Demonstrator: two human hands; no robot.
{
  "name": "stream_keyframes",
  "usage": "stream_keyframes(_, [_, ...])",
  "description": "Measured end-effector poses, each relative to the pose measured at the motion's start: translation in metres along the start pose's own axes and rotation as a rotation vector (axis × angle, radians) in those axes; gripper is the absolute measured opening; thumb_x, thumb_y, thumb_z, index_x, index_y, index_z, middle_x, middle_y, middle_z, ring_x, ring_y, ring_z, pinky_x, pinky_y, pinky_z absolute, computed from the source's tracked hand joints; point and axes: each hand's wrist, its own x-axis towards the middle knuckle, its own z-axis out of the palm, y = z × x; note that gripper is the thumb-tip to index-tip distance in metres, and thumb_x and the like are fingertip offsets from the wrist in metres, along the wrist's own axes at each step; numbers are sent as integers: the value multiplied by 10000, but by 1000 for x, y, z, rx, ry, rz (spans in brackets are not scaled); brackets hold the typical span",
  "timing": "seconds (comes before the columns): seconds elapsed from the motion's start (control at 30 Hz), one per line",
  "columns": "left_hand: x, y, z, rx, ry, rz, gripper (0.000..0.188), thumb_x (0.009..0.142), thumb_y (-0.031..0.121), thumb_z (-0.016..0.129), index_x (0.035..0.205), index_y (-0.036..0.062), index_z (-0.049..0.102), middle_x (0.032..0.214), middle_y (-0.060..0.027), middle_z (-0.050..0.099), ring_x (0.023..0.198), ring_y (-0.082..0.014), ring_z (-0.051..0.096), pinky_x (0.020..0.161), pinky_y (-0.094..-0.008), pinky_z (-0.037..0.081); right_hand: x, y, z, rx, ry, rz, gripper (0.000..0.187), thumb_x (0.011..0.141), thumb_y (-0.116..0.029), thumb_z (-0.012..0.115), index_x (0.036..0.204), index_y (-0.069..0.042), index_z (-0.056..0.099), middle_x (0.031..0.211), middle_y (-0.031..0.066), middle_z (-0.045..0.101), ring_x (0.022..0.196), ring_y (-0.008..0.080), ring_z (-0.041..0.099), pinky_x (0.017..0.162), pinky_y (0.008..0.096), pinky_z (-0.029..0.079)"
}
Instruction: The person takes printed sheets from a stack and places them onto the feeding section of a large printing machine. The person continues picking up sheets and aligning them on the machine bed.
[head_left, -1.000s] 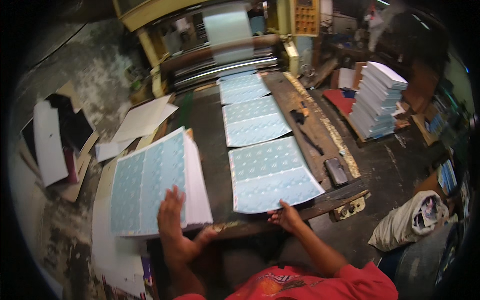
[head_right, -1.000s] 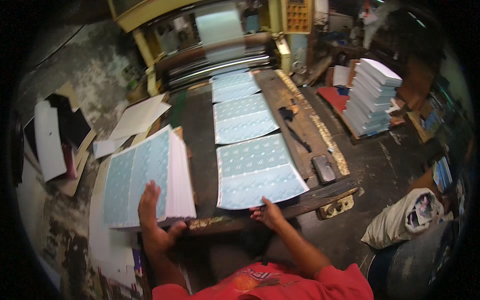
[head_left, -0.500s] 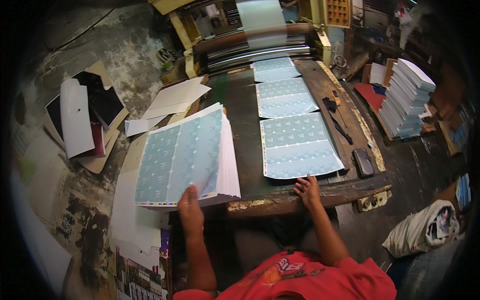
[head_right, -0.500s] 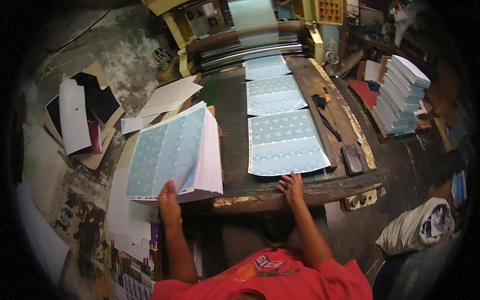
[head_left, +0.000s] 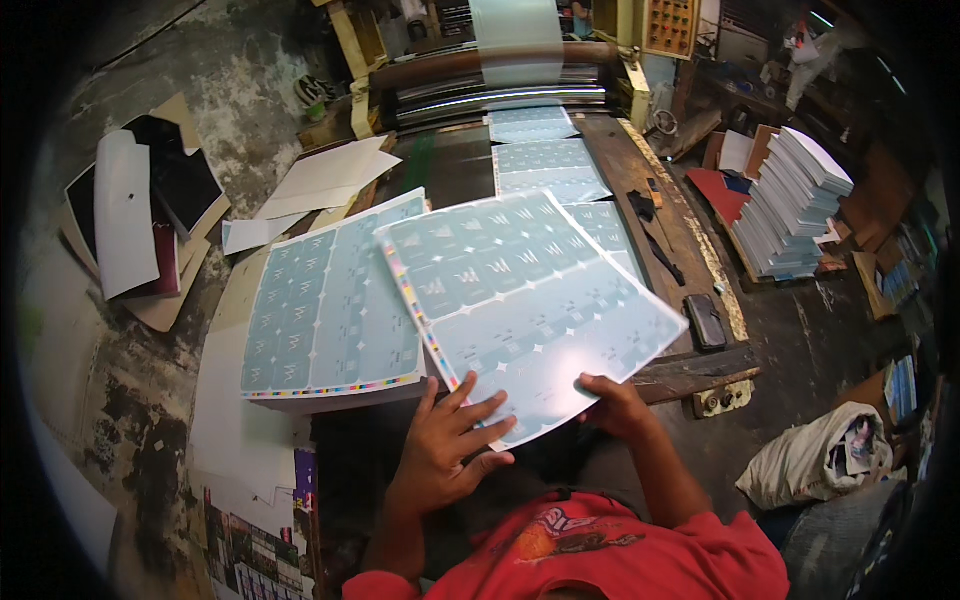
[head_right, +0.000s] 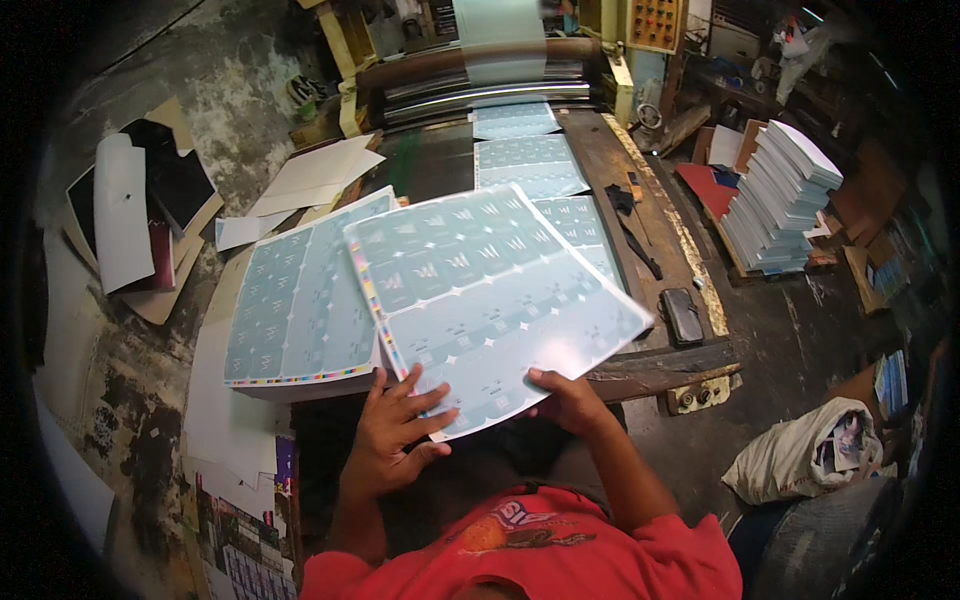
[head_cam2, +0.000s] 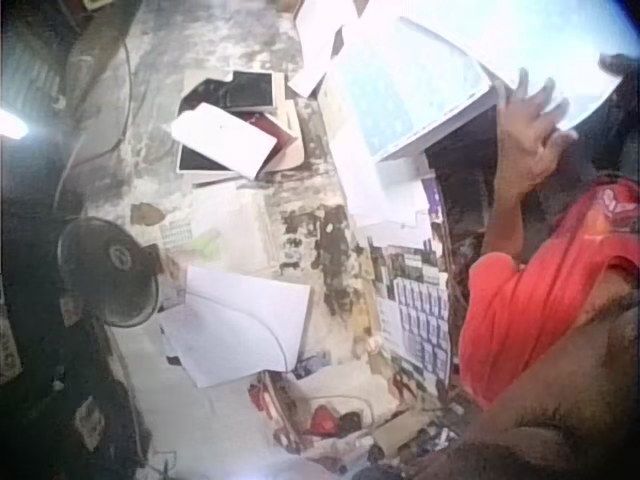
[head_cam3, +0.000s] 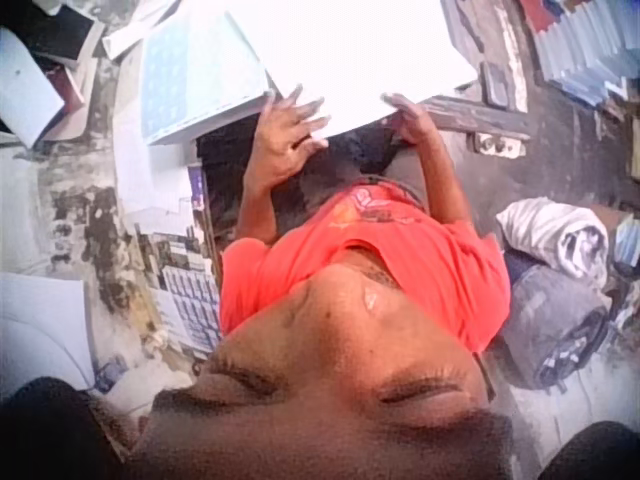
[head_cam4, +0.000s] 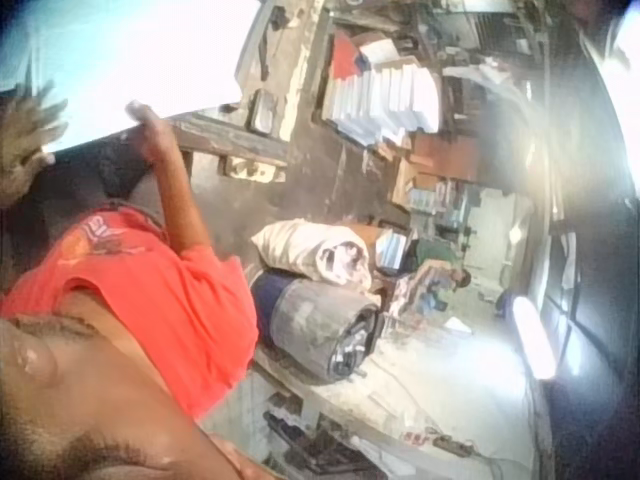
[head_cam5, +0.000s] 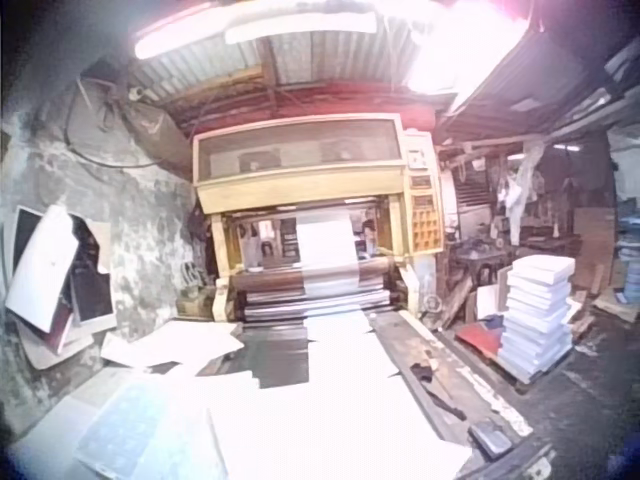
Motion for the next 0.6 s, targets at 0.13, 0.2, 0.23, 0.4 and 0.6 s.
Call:
stream_keyframes(0.13, [-8, -26, -5, 56, 267, -140, 602, 817, 504, 687, 1222, 63, 636, 1340, -152, 577, 1364, -435, 386, 1118, -597, 238, -3, 37, -56, 114, 124, 95, 307, 928, -226, 611, 1116, 7, 542, 816, 90, 635, 664, 171, 613, 632, 342, 544])
stream_keyframes(0.2, [-8, -36, -15, 196, 332, -229, 619, 831, 465, 691, 1260, 29, 596, 1390, -167, 530, 1370, -406, 390, 1123, -560, 263, -12, 65, -77, 88, 228, 150, 307, 935, -232, 602, 1115, 9, 539, 814, 95, 632, 673, 176, 615, 653, 348, 545])
stream_keyframes(0.23, [-6, -43, -14, 248, 361, -260, 614, 839, 443, 693, 1274, 25, 584, 1407, -162, 516, 1370, -389, 398, 1123, -545, 272, -21, 79, -89, 82, 287, 173, 308, 939, -236, 598, 1115, 10, 538, 814, 97, 631, 678, 178, 616, 664, 351, 545])
stream_keyframes(0.4, [-13, -72, 3, 254, 368, -374, 494, 855, 383, 701, 1214, 47, 643, 1284, -125, 622, 1293, -329, 502, 1076, -478, 342, -66, 130, -112, 53, 365, 288, 348, 970, -288, 569, 1131, 19, 538, 880, 131, 656, 718, 208, 630, 725, 362, 541])
stream_keyframes(0.6, [-9, -67, 3, 157, 429, -438, 404, 855, 352, 715, 1147, 74, 694, 1189, -92, 683, 1216, -302, 569, 1032, -414, 372, -86, 134, -90, 70, 345, 346, 439, 990, -354, 529, 1227, 12, 487, 963, 174, 677, 787, 230, 652, 787, 356, 527])
